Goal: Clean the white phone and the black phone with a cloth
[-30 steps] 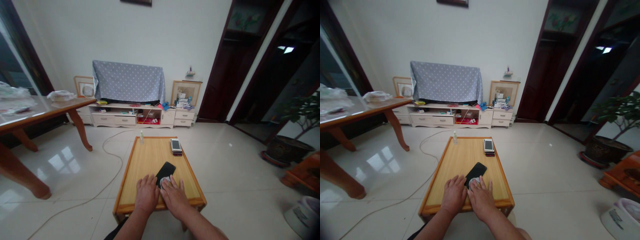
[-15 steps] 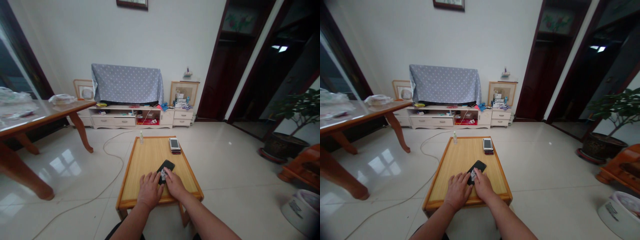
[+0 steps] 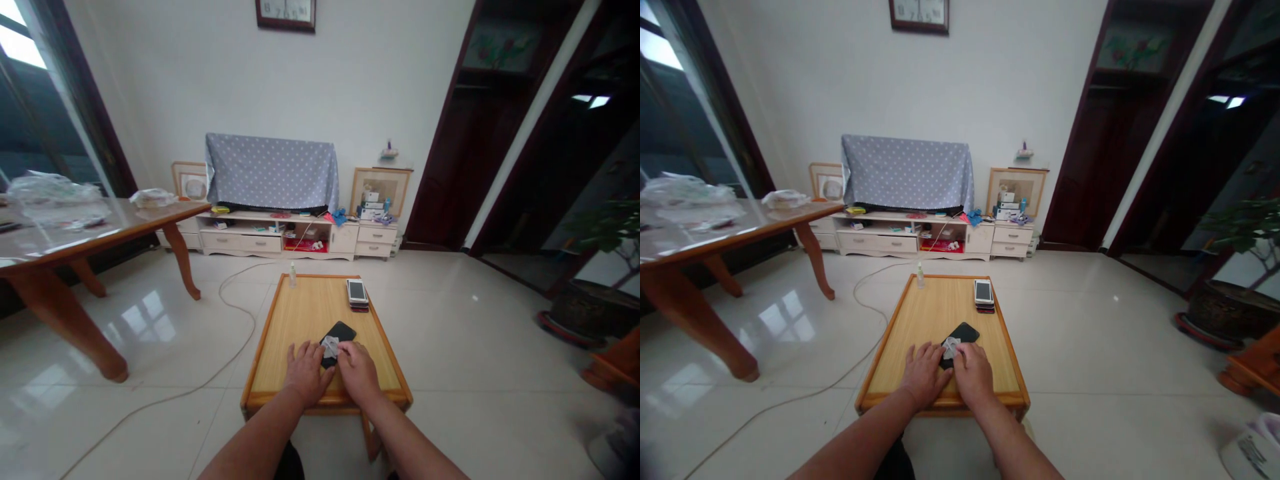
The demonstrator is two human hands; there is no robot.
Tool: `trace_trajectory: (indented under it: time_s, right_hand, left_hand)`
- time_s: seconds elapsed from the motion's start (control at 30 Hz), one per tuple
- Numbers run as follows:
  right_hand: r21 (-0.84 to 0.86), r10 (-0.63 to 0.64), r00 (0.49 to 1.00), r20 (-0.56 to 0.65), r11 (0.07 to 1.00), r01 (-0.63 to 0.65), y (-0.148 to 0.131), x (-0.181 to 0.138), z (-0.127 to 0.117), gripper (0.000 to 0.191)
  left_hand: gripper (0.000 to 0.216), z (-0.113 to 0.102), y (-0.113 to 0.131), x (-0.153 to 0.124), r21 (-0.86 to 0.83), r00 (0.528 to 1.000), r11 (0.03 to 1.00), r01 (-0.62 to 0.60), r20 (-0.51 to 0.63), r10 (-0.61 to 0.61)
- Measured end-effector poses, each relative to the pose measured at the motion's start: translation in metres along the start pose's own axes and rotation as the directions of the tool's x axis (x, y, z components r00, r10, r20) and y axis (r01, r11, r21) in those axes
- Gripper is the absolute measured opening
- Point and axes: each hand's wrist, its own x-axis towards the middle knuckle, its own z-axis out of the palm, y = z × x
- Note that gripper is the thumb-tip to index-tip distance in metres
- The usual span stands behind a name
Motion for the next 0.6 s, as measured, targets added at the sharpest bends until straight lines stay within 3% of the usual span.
trace_trajectory:
  time_s: [0.13,0.33,0.47,0.6]
  right_hand:
    - [0.189,-0.057,0.991,0.125,0.981,0.032,-0.049,-0.002,-0.013,0.021]
    - [0.403,-0.224,0.923,0.313,0.911,0.085,-0.148,-0.003,-0.032,0.014]
    - [0.431,-0.337,0.851,0.402,0.890,0.149,-0.202,-0.011,-0.049,0.012]
    - [0.486,-0.415,0.763,0.495,0.861,0.153,-0.224,-0.018,-0.066,0.010]
  left_hand:
    - [0.052,-0.006,-0.008,0.018,0.103,1.000,0.994,-0.028,0.016,0.027]
    - [0.048,-0.021,-0.021,0.060,0.205,0.990,0.969,-0.138,0.045,0.132]
    - [0.046,-0.034,-0.028,0.078,0.246,0.979,0.947,-0.205,0.054,0.198]
    - [0.048,-0.042,-0.036,0.083,0.248,0.957,0.924,-0.291,0.067,0.283]
